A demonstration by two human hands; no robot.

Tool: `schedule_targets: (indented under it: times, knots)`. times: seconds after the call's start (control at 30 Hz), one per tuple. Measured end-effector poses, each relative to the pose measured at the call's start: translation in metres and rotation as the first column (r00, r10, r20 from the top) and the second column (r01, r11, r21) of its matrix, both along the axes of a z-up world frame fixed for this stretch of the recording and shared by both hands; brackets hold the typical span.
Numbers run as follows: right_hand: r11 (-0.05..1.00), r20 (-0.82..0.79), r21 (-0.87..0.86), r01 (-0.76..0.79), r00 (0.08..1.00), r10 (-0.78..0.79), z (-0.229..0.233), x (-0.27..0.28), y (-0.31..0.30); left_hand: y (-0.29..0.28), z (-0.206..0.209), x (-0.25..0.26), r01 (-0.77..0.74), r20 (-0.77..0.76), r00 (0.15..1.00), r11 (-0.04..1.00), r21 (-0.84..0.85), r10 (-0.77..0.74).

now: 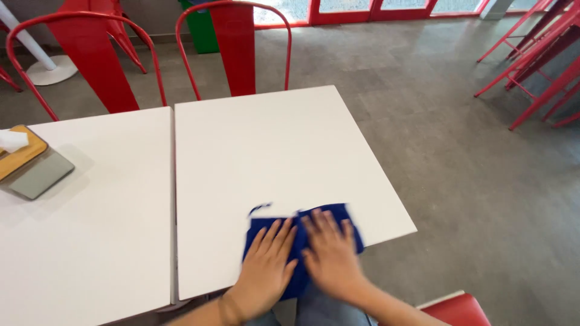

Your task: Wiping a white table surface with a blue cloth in a dining area.

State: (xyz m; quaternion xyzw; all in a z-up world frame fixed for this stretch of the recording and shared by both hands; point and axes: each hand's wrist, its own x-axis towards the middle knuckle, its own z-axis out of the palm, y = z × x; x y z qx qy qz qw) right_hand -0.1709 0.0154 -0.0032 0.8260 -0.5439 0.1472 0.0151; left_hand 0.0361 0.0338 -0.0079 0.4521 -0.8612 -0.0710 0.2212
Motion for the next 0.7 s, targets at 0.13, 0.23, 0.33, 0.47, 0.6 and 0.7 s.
schedule_targets:
  times: [0.13,0.23,0.33,0.47,0.6,0.7]
  knots:
    - [0.923,0.032,0.172,-0.344,0.939,0.344,0.010,0.075,-0.017,0.028,-0.063,0.077,-0.266,0.083,0.959,0.962,-0.068,0.271]
    - [0.817,0.087,0.237,-0.525,0.849,0.520,0.025,0.129,-0.067,-0.006,-0.144,0.146,-0.339,0.111,0.912,0.877,-0.340,0.395]
    - [0.708,0.108,0.288,-0.645,0.756,0.645,0.027,0.171,-0.133,-0.064,-0.128,0.169,-0.509,0.228,0.789,0.815,-0.276,0.570]
    - [0.809,0.103,0.229,-0.542,0.840,0.533,0.004,0.236,-0.277,-0.206,-0.069,0.189,-0.698,0.383,0.636,0.711,-0.087,0.670]
    - [0.920,0.061,0.113,-0.376,0.926,0.372,-0.028,0.239,-0.387,-0.341,-0.065,0.181,-0.691,0.347,0.656,0.718,-0.082,0.671]
    - [0.976,0.005,0.044,-0.215,0.977,0.215,-0.040,0.202,-0.455,-0.421,-0.063,0.143,-0.719,0.257,0.656,0.691,-0.076,0.710]
